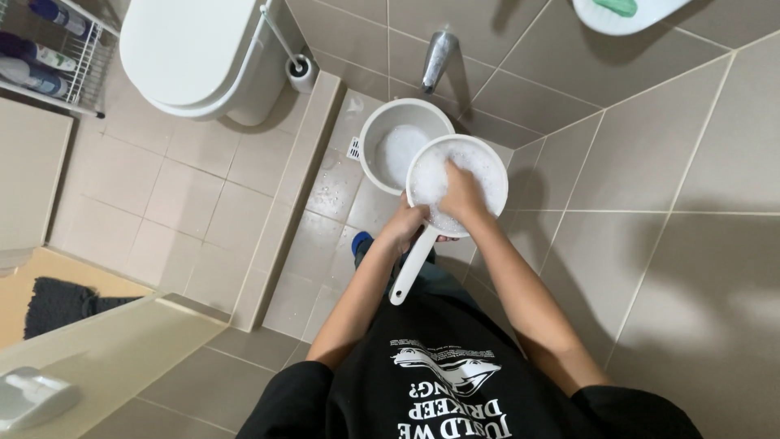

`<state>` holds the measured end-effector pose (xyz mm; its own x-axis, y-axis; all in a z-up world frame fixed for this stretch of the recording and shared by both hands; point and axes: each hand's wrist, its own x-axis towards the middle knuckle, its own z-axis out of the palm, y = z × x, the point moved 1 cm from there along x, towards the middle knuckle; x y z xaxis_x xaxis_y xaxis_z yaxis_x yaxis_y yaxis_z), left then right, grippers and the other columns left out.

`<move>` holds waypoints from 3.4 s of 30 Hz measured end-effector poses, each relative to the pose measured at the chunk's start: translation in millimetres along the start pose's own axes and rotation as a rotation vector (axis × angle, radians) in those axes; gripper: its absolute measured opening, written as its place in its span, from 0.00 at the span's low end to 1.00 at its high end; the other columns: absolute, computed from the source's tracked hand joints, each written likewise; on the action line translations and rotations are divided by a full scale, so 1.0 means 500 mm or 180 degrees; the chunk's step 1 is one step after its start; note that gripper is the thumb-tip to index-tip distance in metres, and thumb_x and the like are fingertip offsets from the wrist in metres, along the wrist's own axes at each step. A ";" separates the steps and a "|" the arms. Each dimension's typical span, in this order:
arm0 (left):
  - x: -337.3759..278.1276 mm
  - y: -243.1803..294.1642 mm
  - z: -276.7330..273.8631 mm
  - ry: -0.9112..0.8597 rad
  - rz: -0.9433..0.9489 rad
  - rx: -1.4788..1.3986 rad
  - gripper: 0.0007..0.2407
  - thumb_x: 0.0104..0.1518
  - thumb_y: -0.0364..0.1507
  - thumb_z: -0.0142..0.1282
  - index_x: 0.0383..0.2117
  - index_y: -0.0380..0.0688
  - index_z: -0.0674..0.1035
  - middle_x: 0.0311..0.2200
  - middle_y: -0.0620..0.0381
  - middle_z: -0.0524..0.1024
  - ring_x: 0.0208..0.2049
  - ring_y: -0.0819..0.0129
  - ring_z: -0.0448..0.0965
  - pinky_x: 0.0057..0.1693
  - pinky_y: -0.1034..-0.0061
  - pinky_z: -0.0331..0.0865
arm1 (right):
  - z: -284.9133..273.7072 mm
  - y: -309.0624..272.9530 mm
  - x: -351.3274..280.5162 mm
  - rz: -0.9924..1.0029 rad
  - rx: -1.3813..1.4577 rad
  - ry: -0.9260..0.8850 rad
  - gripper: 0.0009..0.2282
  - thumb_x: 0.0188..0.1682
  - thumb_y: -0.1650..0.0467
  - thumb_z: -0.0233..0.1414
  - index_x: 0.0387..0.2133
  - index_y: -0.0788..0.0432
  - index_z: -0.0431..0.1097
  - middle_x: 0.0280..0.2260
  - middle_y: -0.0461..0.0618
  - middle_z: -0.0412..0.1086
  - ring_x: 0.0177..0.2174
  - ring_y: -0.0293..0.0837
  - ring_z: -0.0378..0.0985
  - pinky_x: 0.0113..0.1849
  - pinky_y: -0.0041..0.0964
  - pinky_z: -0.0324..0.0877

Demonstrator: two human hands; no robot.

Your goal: Cleaning a bathroom wall with a sponge and soapy water.

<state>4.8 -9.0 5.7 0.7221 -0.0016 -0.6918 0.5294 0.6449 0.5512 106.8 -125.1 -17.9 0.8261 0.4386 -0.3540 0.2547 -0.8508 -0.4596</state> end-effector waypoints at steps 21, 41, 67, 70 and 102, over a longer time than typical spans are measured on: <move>-0.063 0.018 -0.044 0.0274 0.0495 -0.0414 0.34 0.53 0.17 0.40 0.68 0.48 0.41 0.54 0.28 0.63 0.37 0.39 0.82 0.33 0.54 0.84 | -0.019 -0.113 0.005 -0.0879 -0.0550 -0.0398 0.20 0.39 0.74 0.58 0.48 0.59 0.71 0.42 0.66 0.73 0.45 0.65 0.76 0.47 0.53 0.72; -0.143 0.073 -0.247 0.1008 0.1152 -0.1501 0.33 0.49 0.16 0.41 0.66 0.42 0.46 0.53 0.29 0.66 0.40 0.40 0.82 0.34 0.56 0.85 | 0.098 -0.374 0.084 -0.2352 -0.1127 -0.1109 0.23 0.41 0.73 0.56 0.54 0.53 0.71 0.42 0.63 0.75 0.43 0.63 0.78 0.43 0.54 0.73; -0.188 0.478 -0.604 0.0441 0.0702 -0.0406 0.36 0.46 0.16 0.39 0.66 0.47 0.44 0.48 0.26 0.69 0.29 0.41 0.83 0.28 0.60 0.82 | 0.132 -0.797 0.246 -0.0957 0.1331 0.0585 0.10 0.47 0.65 0.61 0.38 0.57 0.78 0.32 0.59 0.78 0.35 0.57 0.83 0.38 0.49 0.75; -0.154 0.487 -0.586 0.0268 0.0437 -0.0408 0.35 0.48 0.17 0.38 0.66 0.48 0.42 0.48 0.24 0.70 0.29 0.39 0.84 0.31 0.60 0.83 | 0.099 -0.768 0.260 -0.0929 0.1338 0.0872 0.10 0.48 0.65 0.61 0.38 0.58 0.79 0.37 0.59 0.76 0.38 0.57 0.81 0.41 0.48 0.74; 0.034 0.600 -0.249 -0.0091 0.0611 0.0032 0.36 0.46 0.15 0.38 0.66 0.44 0.41 0.46 0.18 0.70 0.27 0.37 0.84 0.27 0.62 0.82 | -0.244 -0.528 0.400 -0.0402 0.3004 -0.0209 0.36 0.39 0.68 0.66 0.61 0.55 0.53 0.55 0.61 0.70 0.53 0.52 0.76 0.52 0.46 0.75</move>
<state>120.4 279.6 101.1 0.8225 0.0991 -0.5600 0.3850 0.6277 0.6766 266.1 151.9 132.0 0.7830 0.5510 -0.2886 -0.1943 -0.2242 -0.9550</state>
